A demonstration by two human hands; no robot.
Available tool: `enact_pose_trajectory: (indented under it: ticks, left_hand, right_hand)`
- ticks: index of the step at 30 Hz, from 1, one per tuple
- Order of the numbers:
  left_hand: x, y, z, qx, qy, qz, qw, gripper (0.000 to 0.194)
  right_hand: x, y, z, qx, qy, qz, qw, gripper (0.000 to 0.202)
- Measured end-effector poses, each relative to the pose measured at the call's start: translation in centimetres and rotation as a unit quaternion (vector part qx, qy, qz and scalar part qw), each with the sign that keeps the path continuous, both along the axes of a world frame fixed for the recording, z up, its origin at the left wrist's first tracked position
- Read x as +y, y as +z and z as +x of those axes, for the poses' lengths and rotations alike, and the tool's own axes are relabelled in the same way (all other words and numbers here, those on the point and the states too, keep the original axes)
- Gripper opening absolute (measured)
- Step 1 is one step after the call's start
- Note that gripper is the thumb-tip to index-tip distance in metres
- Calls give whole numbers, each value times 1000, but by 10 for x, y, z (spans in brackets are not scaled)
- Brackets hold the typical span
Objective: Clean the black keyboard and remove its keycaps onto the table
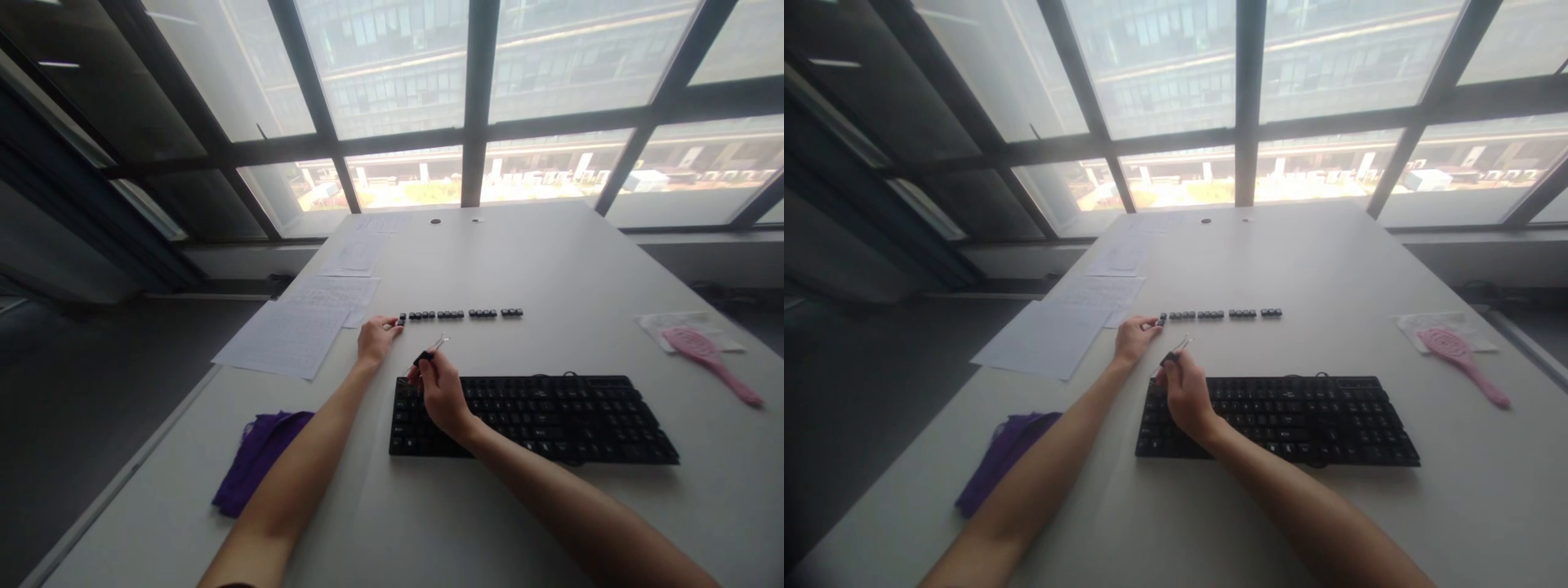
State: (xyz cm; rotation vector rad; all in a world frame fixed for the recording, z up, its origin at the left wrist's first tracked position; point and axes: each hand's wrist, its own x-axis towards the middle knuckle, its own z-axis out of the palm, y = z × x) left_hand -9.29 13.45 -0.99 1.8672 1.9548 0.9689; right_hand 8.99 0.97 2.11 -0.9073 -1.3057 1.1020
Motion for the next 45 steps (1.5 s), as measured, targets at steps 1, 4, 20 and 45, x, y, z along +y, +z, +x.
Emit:
enact_pose_trajectory:
  ticks: [1, 4, 20, 45]
  left_hand:
    - [0, 0, 0, -1, -1, 1, 1000, 28]
    - [-1, 5, 0, -17, -4, 19, 1000, 32]
    - [-158, 45, 23, -87, -133, 3, 987, 23]
    - [-153, 50, 36, -131, -138, -16, 982, 12]
  right_hand:
    - [1, 2, 1, 15, -24, -3, 1000, 22]
    - [5, 10, 7, 30, -58, -11, 998, 22]
    - [-4, 4, 13, -213, 69, 105, 969, 14]
    - [-5, 1, 18, -134, 19, 61, 989, 23]
